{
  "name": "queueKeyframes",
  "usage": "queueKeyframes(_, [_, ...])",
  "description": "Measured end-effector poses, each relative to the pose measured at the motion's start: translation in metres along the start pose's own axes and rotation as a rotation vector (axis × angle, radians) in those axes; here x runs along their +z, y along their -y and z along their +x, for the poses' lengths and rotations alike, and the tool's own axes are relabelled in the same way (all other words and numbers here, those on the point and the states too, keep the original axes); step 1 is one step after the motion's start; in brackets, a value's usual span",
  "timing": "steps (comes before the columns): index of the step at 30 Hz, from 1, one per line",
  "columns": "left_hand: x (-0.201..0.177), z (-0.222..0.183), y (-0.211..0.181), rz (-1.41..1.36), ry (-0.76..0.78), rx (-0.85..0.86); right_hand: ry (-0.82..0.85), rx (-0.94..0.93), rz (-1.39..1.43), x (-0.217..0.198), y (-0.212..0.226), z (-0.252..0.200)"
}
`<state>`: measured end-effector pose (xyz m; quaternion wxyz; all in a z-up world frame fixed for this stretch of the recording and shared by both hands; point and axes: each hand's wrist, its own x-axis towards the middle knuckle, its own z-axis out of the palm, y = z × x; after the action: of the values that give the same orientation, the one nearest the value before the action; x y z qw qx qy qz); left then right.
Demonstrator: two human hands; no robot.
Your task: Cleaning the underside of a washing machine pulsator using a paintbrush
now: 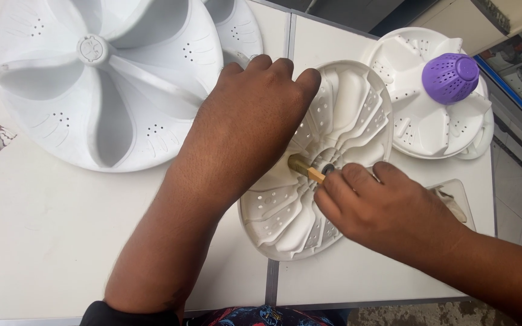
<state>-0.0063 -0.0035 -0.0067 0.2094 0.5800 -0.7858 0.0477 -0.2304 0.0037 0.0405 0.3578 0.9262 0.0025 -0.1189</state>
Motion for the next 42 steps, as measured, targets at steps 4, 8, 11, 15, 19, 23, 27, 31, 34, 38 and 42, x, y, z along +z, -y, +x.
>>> queueKeyframes(4, [0.002,-0.001,-0.001,0.007,-0.026,-0.002,-0.08,-0.03,-0.045,0.0,0.006,0.003])
queueKeyframes(8, [0.002,0.0,-0.001,0.04,-0.022,0.006,-0.008,0.19,0.035,0.01,0.018,0.0])
queueKeyframes(11, [0.0,0.001,-0.001,0.019,0.001,0.003,0.11,0.4,0.219,0.018,0.02,0.002])
queueKeyframes(15, [-0.001,0.001,0.0,-0.011,0.049,-0.008,0.544,0.516,0.476,0.018,-0.002,0.014])
queueKeyframes(19, [0.001,0.0,0.0,-0.009,0.015,0.003,0.316,0.169,0.183,0.006,-0.001,0.009])
queueKeyframes(23, [0.004,0.001,0.0,0.019,-0.018,0.011,-0.024,-0.041,-0.138,-0.01,0.0,0.018])
queueKeyframes(27, [0.004,0.001,-0.001,0.039,-0.007,0.003,0.088,0.079,-0.063,0.002,0.001,0.016])
queueKeyframes(31, [0.004,0.001,0.0,0.013,0.032,-0.002,0.198,0.124,0.128,0.022,0.006,0.014])
queueKeyframes(34, [0.002,0.0,0.0,-0.001,0.026,0.01,0.174,0.317,0.187,0.025,0.004,0.017])
queueKeyframes(38, [0.001,0.0,0.0,0.011,0.027,0.004,0.335,0.258,0.265,0.021,-0.004,0.021])
queueKeyframes(42, [0.002,-0.001,0.001,-0.003,0.046,-0.002,0.108,0.103,0.055,0.012,-0.001,0.019])
